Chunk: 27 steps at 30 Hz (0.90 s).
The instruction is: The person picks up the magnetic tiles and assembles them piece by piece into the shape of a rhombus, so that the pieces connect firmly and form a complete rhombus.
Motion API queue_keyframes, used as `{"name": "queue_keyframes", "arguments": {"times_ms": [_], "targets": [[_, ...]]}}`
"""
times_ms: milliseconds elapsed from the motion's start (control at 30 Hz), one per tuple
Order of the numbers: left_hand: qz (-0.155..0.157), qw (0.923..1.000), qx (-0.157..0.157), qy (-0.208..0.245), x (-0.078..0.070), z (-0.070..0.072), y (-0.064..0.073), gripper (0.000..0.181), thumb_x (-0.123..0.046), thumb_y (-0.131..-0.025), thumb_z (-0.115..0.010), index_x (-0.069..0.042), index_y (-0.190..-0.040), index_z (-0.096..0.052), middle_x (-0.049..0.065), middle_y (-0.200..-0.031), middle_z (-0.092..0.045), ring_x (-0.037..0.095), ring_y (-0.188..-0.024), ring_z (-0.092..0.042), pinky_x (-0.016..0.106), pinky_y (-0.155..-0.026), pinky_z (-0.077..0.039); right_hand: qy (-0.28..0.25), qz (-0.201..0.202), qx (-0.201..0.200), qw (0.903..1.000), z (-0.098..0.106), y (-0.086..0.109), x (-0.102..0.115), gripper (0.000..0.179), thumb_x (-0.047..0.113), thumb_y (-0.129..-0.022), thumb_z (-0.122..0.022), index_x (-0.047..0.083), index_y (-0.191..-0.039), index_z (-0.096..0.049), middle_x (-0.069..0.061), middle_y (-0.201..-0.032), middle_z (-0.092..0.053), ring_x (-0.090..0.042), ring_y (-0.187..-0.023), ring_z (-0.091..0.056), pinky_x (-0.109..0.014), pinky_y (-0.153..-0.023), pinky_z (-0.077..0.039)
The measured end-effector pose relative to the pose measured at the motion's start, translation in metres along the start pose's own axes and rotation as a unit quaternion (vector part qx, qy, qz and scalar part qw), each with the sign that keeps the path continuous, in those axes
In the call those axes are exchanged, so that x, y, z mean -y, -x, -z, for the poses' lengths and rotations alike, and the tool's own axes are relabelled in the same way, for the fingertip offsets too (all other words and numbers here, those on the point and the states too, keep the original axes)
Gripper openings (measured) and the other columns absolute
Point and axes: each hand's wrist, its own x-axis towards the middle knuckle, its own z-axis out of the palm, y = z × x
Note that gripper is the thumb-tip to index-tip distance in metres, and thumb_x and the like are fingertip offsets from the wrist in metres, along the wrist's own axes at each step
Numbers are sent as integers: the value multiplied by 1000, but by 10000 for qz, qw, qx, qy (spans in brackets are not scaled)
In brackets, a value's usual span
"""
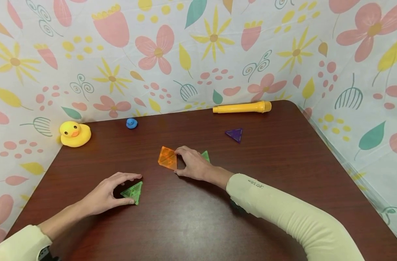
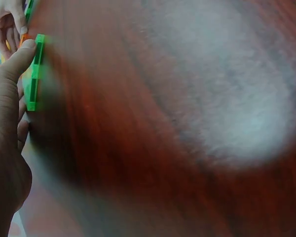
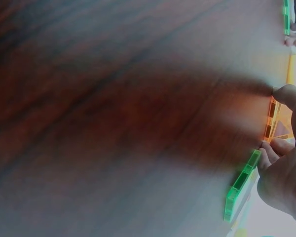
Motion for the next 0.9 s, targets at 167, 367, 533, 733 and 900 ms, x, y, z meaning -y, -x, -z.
{"name": "queue_keyframes", "arguments": {"times_ms": [167,367,533,733,900], "targets": [[-164,9997,-196,57,3,-6,6,66,-39,-87,-90,-22,-146,-65,-10,-143,-64,12,-124,-59,37,-98,-54,19,1,-8,10000,0,-1,0,62,21,-90,-88,-3,-141,-60,-16,-144,-59,-29,-131,-61,-43,-110,-50],[-79,9996,-212,162,2,-9,9,63,-36,-88,-90,-26,-146,-66,-15,-141,-64,10,-122,-59,39,-95,-55,34,14,-49,10000,0,0,1,63,21,-90,-88,-3,-141,-60,-16,-144,-59,-29,-131,-61,-44,-110,-51],[-152,9995,-176,232,0,-8,7,63,-32,-88,-91,-23,-145,-65,-12,-141,-64,10,-116,-60,37,-92,-55,26,3,-15,10000,0,0,1,63,21,-90,-88,-3,-141,-60,-16,-144,-59,-29,-131,-61,-44,-110,-51],[-269,9987,0,444,2,-6,2,60,-30,-91,-89,-21,-144,-64,-9,-139,-63,11,-110,-58,35,-91,-53,25,-39,14,10000,0,0,1,63,22,-91,-88,-3,-141,-60,-15,-144,-59,-30,-132,-61,-44,-111,-50],[-85,9970,190,748,1,-5,1,59,-33,-92,-87,-23,-145,-63,-10,-140,-60,11,-111,-58,33,-93,-52,40,-50,35,10000,1,0,1,62,22,-91,-87,-3,-142,-60,-16,-144,-59,-30,-131,-61,-44,-110,-50]]}}
